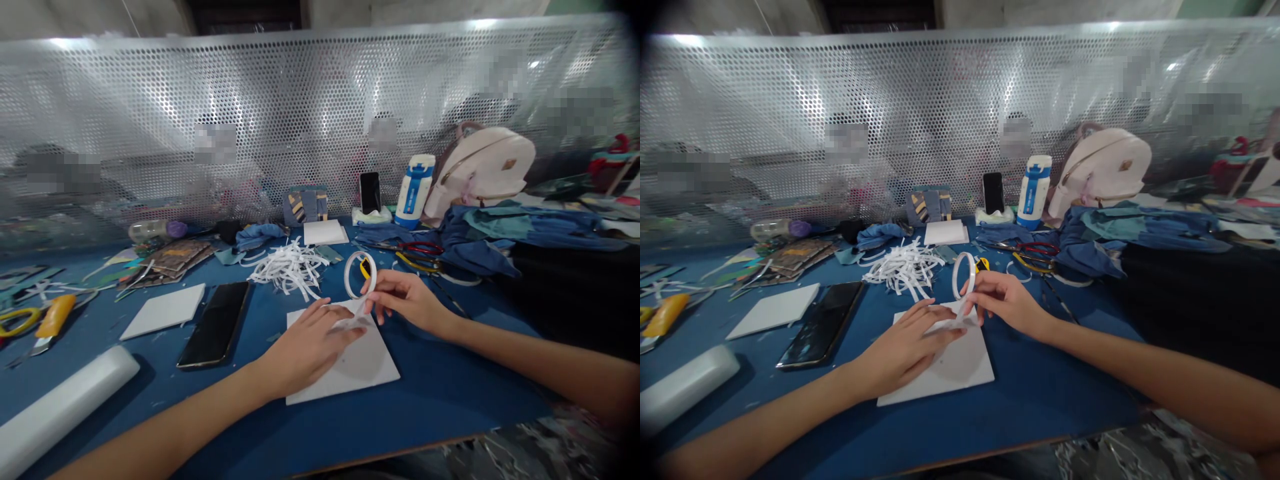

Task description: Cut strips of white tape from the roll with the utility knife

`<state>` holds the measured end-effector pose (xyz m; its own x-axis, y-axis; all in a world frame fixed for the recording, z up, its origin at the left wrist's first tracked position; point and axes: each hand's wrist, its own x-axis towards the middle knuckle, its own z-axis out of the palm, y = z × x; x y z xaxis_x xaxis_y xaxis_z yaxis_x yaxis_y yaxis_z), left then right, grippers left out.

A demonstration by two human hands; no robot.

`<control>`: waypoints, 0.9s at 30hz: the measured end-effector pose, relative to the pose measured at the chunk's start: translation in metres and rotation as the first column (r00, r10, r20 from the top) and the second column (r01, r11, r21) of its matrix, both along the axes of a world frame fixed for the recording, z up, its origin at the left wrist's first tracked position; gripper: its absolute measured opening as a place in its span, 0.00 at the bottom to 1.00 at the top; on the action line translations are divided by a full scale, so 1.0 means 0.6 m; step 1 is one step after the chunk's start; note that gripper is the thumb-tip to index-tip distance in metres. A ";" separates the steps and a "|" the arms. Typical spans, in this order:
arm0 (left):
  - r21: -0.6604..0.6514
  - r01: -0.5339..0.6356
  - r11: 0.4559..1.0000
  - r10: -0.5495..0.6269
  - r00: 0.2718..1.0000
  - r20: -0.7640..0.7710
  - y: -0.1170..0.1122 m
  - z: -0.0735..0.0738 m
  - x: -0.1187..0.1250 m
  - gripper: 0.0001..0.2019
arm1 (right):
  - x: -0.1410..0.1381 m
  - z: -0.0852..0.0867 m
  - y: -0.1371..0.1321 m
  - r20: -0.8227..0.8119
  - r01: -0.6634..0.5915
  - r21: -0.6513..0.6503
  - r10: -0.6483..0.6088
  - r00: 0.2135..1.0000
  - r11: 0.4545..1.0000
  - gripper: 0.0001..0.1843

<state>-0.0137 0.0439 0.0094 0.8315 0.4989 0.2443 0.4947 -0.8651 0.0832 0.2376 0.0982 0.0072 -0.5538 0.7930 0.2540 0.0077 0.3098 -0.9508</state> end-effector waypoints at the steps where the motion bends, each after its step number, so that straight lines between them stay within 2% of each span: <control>1: -0.015 0.001 1.000 -0.001 1.000 0.005 0.001 0.000 0.000 0.22 | 0.000 0.001 0.000 -0.002 0.007 0.000 -0.007 1.000 1.000 0.11; 8: 0.039 0.035 0.999 -0.037 0.998 0.046 0.002 -0.002 0.002 0.18 | -0.001 0.003 0.003 -0.021 0.023 -0.026 -0.024 0.999 0.999 0.12; 16: 0.130 0.113 0.985 -0.114 0.993 0.002 -0.004 -0.005 0.001 0.21 | -0.004 -0.008 0.005 0.019 0.027 -0.017 -0.026 0.999 1.000 0.11; 20: 0.127 0.144 0.981 -0.144 0.990 -0.012 -0.005 -0.004 0.001 0.22 | -0.005 -0.009 0.006 0.002 0.016 -0.002 -0.016 1.000 1.000 0.10; 27: 0.071 0.140 0.988 -0.139 0.990 -0.023 -0.004 -0.001 0.002 0.22 | 0.000 -0.004 0.011 -0.091 0.053 -0.064 -0.058 0.994 0.997 0.10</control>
<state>-0.0125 0.0413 0.0089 0.8962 0.3594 0.2601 0.3698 -0.9291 0.0097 0.2377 0.1049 0.0047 -0.4848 0.8373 0.2526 -0.0662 0.2529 -0.9652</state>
